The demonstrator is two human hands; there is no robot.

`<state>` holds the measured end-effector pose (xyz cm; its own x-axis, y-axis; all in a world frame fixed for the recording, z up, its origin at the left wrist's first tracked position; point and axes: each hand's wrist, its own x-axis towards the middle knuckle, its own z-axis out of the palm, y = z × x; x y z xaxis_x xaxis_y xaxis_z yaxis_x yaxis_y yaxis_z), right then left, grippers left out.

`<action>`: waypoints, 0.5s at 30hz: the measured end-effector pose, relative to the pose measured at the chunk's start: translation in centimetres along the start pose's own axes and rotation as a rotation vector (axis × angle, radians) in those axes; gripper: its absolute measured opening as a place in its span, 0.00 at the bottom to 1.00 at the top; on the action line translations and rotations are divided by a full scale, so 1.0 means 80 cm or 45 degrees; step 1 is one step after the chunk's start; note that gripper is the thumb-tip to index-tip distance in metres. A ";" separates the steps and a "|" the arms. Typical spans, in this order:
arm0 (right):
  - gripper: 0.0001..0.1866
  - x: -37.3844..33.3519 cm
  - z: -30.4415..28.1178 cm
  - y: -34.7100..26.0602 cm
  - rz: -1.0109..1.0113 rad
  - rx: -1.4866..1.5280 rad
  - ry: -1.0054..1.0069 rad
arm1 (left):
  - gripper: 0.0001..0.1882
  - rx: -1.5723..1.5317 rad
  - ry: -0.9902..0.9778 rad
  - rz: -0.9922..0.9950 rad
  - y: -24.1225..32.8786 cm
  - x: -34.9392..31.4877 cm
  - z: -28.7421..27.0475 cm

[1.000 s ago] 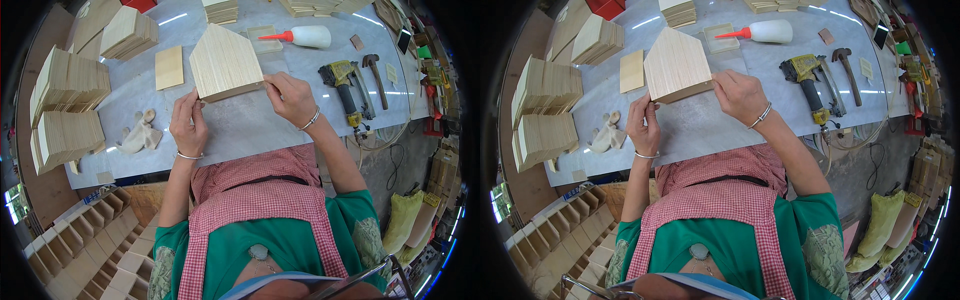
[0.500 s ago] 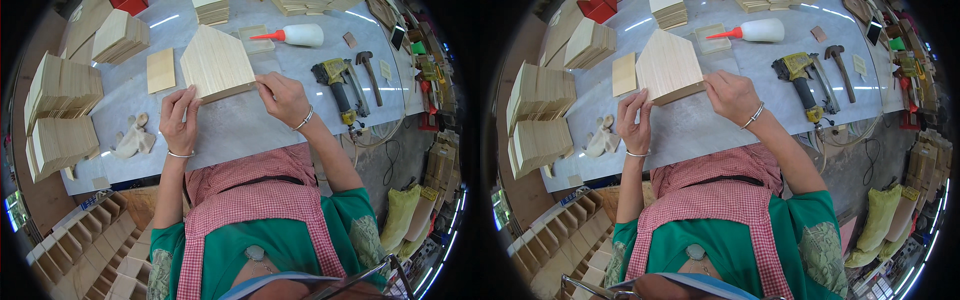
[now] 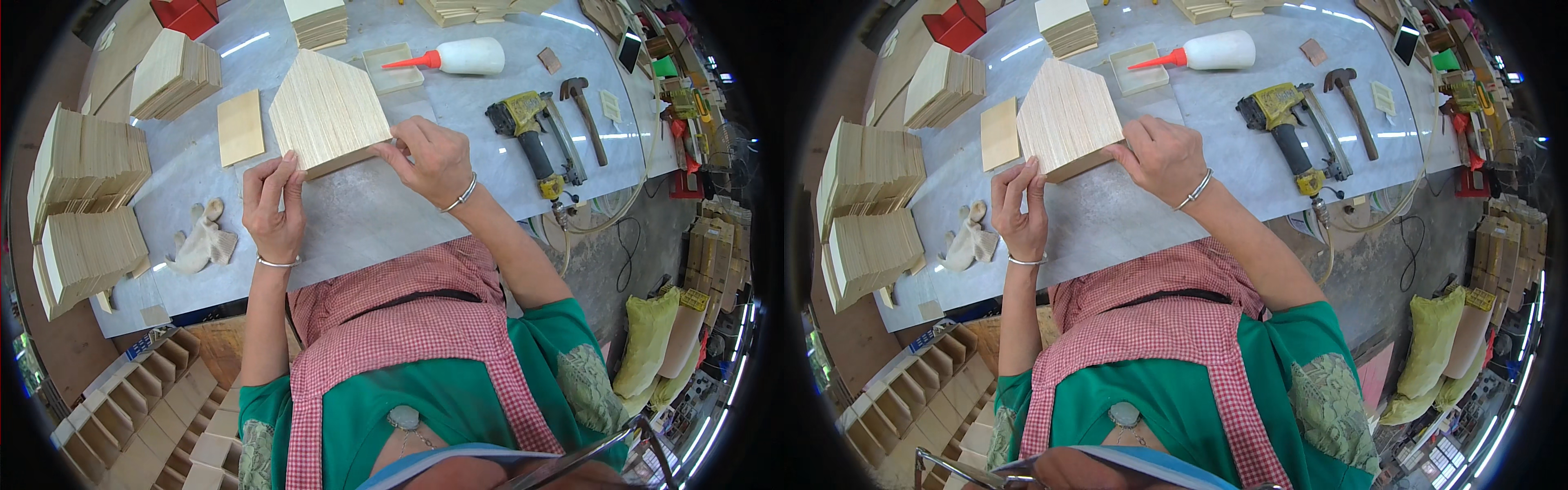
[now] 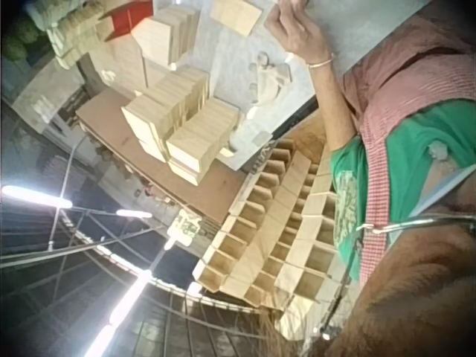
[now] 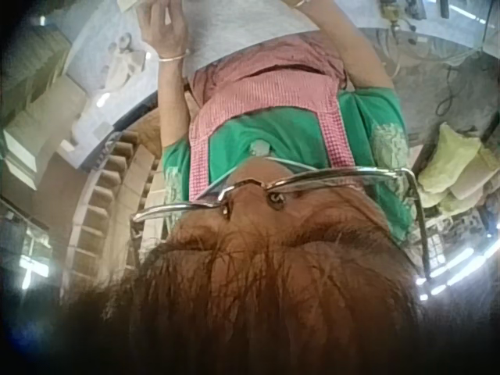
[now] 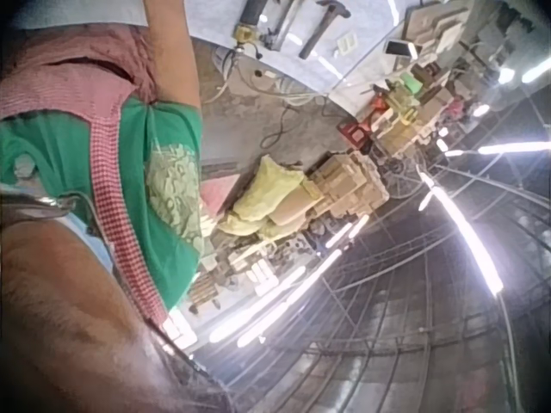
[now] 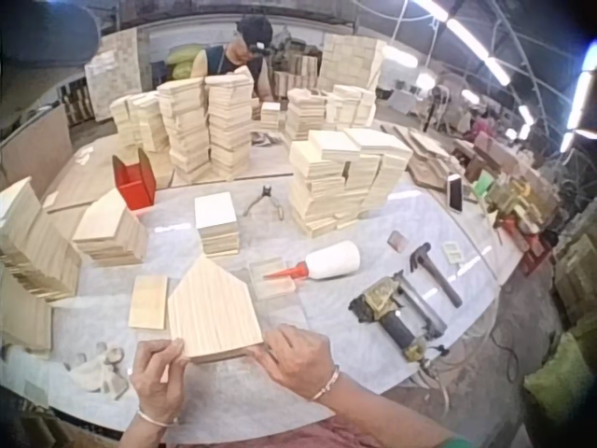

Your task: Assembling house-shaped wooden boxes using adhesive and a pneumatic nailer in a factory setting.

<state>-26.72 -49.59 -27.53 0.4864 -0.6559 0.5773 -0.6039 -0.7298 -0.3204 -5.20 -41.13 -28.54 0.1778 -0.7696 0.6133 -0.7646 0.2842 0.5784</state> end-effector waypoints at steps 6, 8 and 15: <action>0.07 0.005 -0.014 0.011 -0.091 0.011 0.015 | 0.10 -0.017 0.018 -0.015 -0.003 0.003 -0.002; 0.07 0.007 -0.028 0.016 -0.045 0.008 0.007 | 0.10 0.008 0.060 -0.034 -0.008 0.000 -0.003; 0.08 0.120 -0.036 -0.070 -0.154 0.235 -0.093 | 0.12 -0.108 0.166 -0.049 -0.007 -0.002 0.005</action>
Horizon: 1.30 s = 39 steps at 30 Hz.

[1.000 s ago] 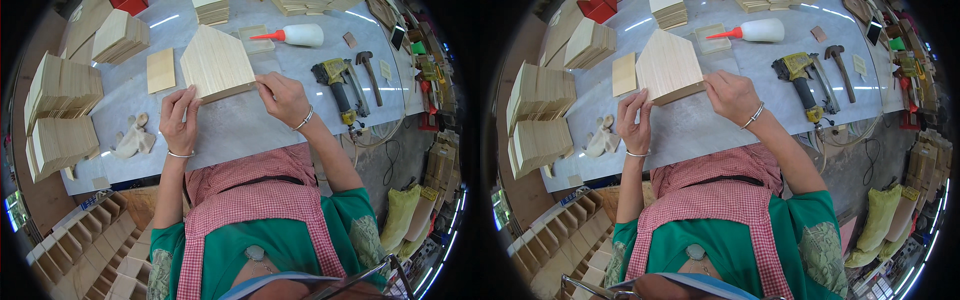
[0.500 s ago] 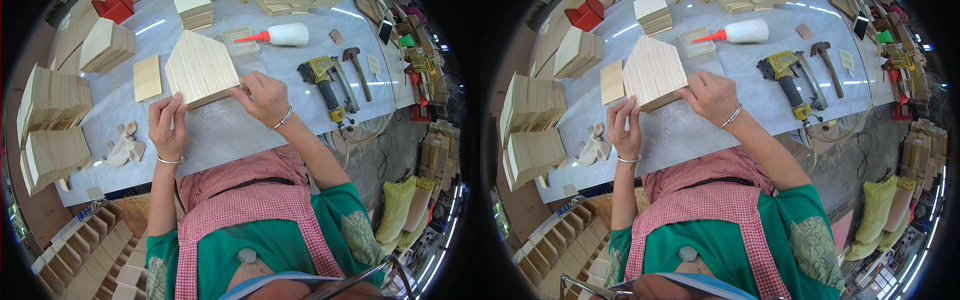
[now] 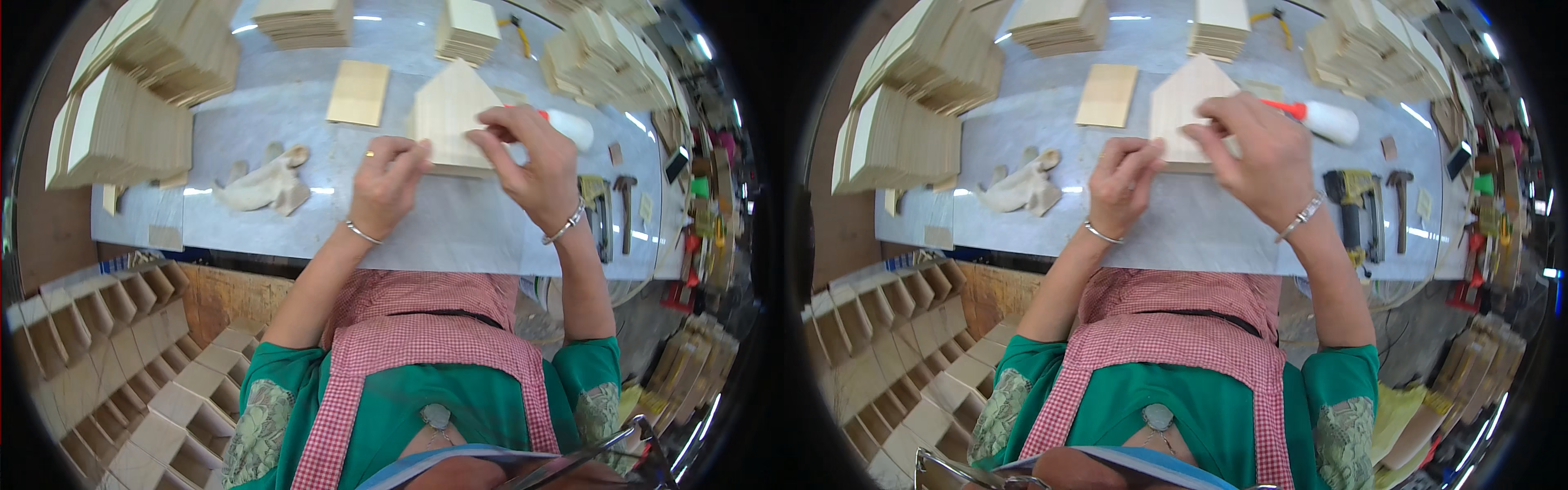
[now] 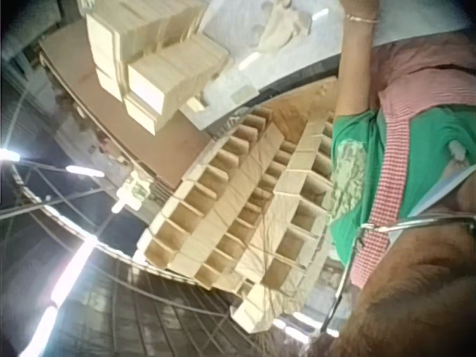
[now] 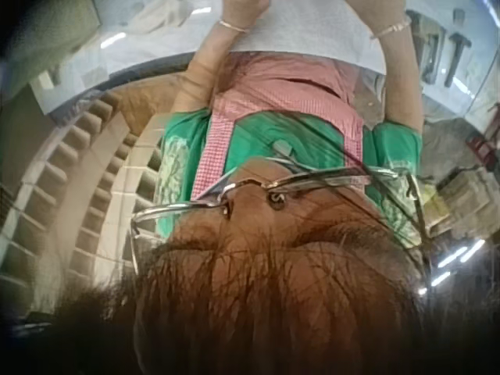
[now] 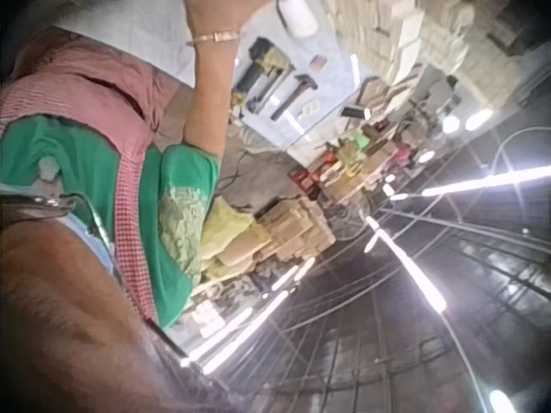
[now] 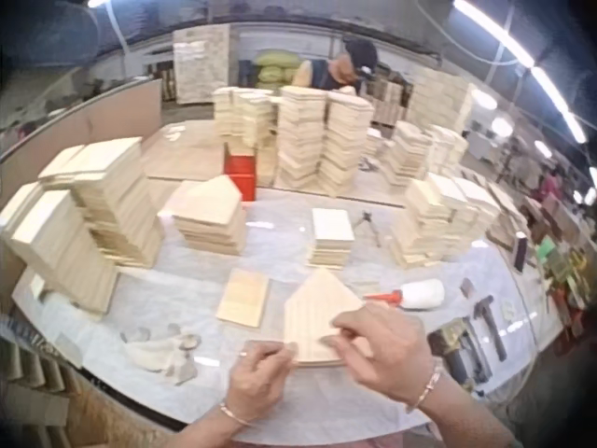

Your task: Assembling house-shaped wooden boxes using adhesive and a pneumatic nailer in a factory setting.

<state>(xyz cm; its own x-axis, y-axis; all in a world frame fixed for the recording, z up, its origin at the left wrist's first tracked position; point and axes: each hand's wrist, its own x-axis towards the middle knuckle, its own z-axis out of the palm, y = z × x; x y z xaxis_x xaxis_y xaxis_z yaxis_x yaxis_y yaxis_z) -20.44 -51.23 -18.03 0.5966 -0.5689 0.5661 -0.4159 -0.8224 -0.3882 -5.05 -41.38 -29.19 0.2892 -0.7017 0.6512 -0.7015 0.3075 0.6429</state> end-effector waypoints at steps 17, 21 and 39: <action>0.07 0.082 0.260 -0.133 -0.522 -0.103 -1.537 | 0.18 -0.458 -0.580 -0.543 -0.021 -0.009 0.010; 0.07 0.086 0.227 -0.131 -0.420 -0.119 -1.507 | 0.15 -0.144 -0.034 0.051 -0.028 -0.015 0.017; 0.10 -0.095 -0.010 0.064 0.233 -0.219 -0.558 | 0.10 -0.124 -0.067 -0.088 -0.002 -0.004 0.003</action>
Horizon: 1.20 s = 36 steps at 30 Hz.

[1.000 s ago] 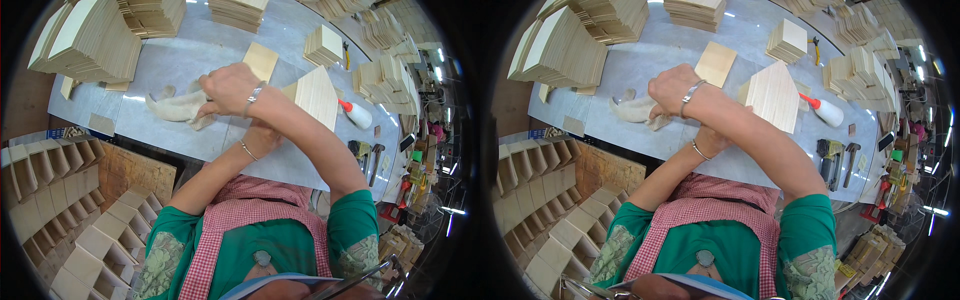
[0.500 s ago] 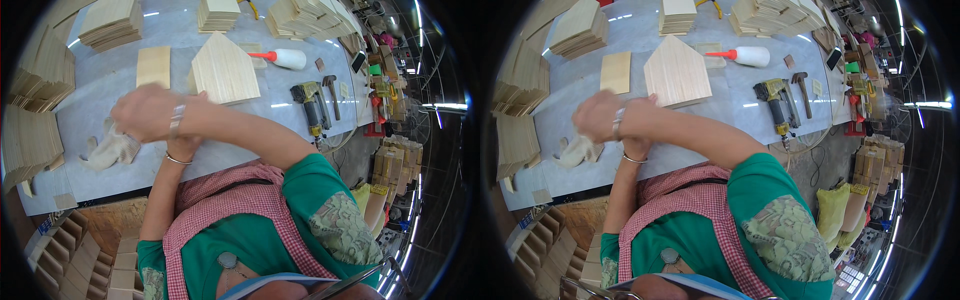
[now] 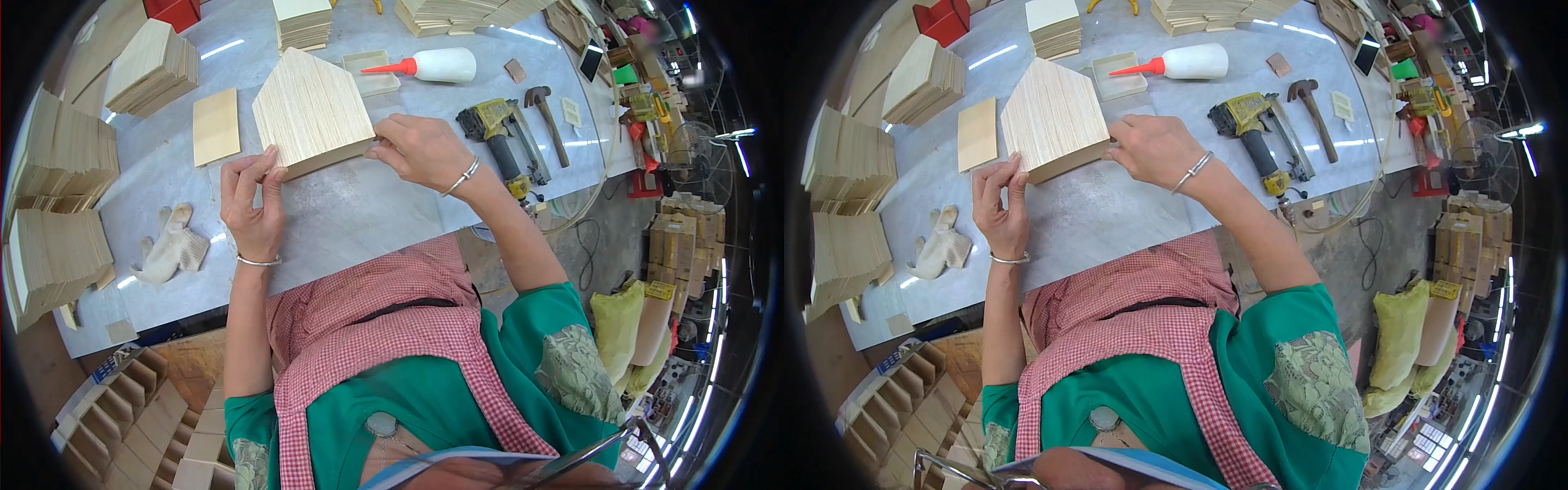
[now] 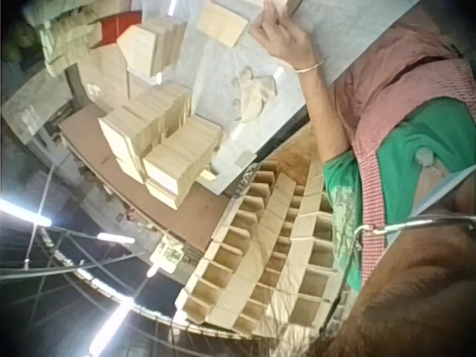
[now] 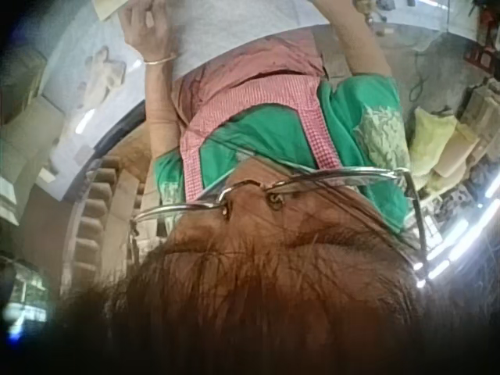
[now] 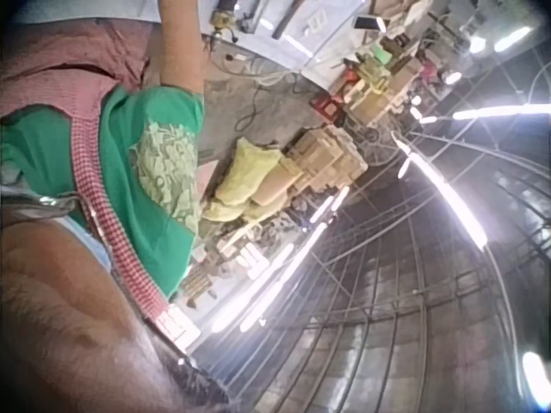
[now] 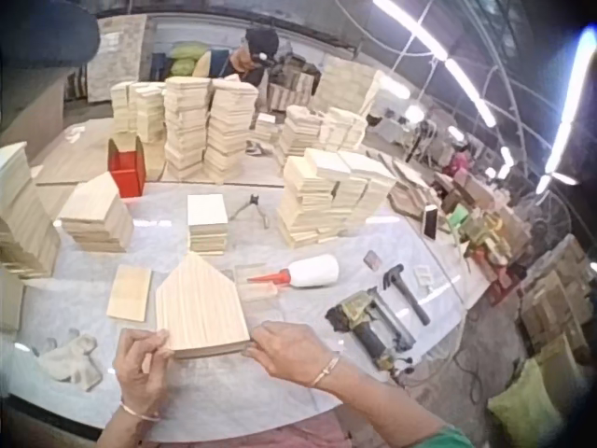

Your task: Assembling house-shaped wooden boxes using adhesive and a pneumatic nailer in a factory setting.

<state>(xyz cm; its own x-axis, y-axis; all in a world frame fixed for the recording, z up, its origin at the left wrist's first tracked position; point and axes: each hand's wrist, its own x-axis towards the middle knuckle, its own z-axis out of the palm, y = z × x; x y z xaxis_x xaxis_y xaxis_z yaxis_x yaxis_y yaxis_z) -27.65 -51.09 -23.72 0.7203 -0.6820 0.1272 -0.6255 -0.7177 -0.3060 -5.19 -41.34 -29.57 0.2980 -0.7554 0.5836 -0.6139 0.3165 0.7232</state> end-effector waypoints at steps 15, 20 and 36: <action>0.09 0.011 0.004 0.004 -0.142 -0.153 0.033 | 0.12 0.085 0.043 0.117 -0.005 0.000 -0.001; 0.09 0.010 0.000 0.008 -0.195 -0.159 0.057 | 0.17 -0.004 -0.043 0.093 -0.012 0.000 -0.009; 0.10 0.015 -0.006 0.007 -0.123 -0.240 -0.125 | 0.13 -0.029 0.068 0.100 -0.006 0.000 0.004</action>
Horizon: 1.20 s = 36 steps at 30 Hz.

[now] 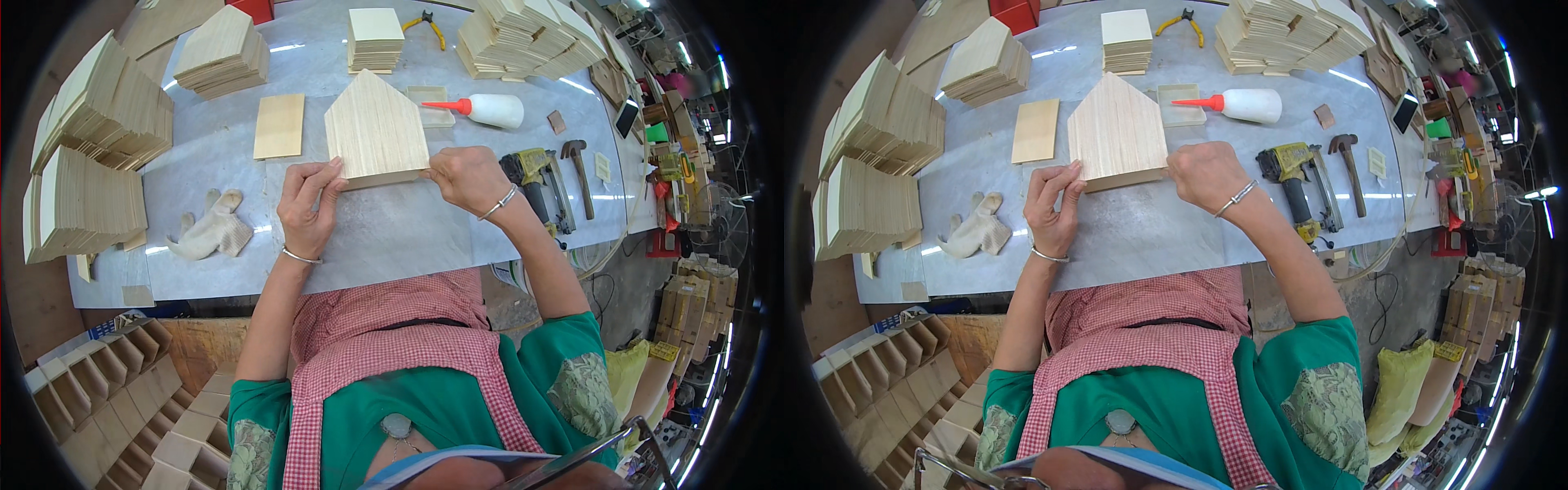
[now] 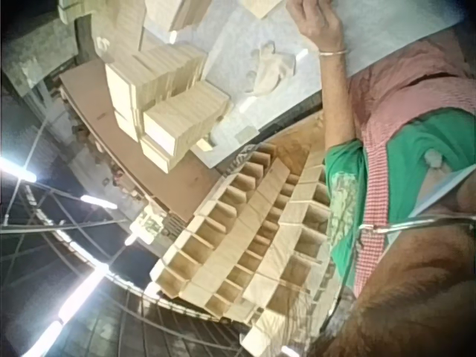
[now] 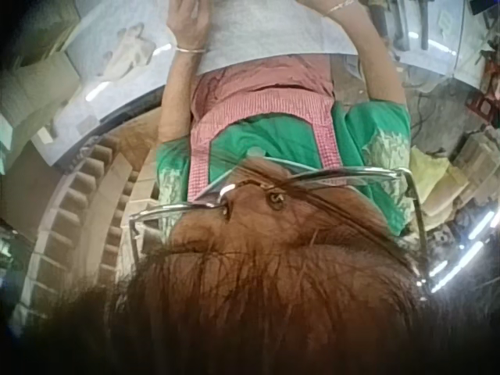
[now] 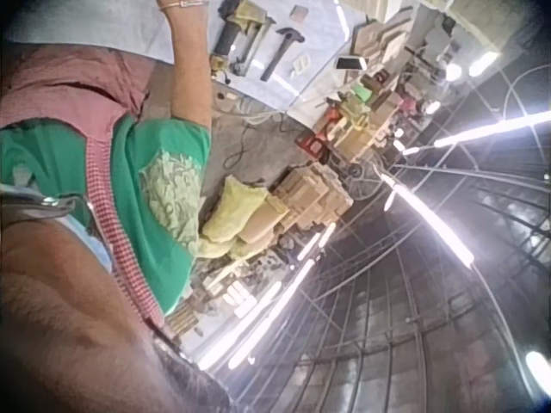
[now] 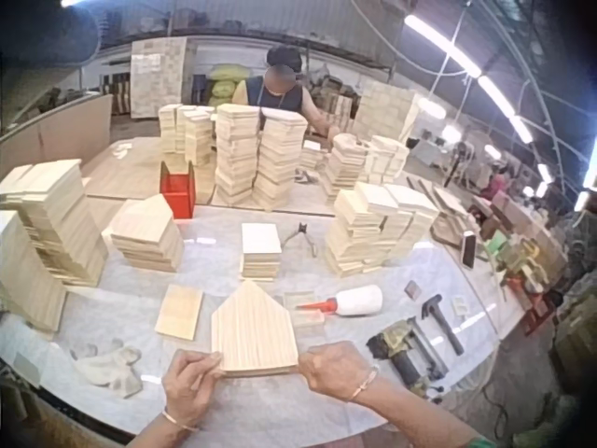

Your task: Assembling house-shaped wooden boxes using adhesive and a pneumatic nailer in a factory setting.

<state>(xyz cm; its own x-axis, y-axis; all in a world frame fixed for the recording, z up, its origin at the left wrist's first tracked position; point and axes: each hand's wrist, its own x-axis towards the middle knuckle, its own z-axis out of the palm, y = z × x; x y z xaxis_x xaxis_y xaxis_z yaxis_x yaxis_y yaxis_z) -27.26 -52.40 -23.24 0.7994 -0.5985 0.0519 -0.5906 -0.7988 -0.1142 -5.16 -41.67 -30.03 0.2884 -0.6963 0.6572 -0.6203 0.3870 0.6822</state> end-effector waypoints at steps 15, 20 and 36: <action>0.39 -0.193 0.006 0.081 1.061 -0.135 0.011 | 0.12 0.004 0.024 -0.004 -0.002 0.000 0.002; 0.41 -0.182 0.034 0.089 1.159 -0.211 -0.016 | 0.12 -0.007 0.040 -0.023 0.000 -0.002 0.001; 0.18 -0.077 -0.171 -0.046 1.042 1.198 -0.243 | 0.13 -0.080 0.052 -0.073 -0.004 -0.006 0.005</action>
<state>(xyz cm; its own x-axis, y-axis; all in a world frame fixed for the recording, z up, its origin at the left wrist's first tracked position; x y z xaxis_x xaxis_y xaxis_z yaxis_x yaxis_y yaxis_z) -31.54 -46.61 -9.56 0.2867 -0.8156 -0.5026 -0.6752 0.2001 -0.7099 -5.41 -41.71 -30.70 0.3523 -0.6938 0.6282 -0.5556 0.3851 0.7369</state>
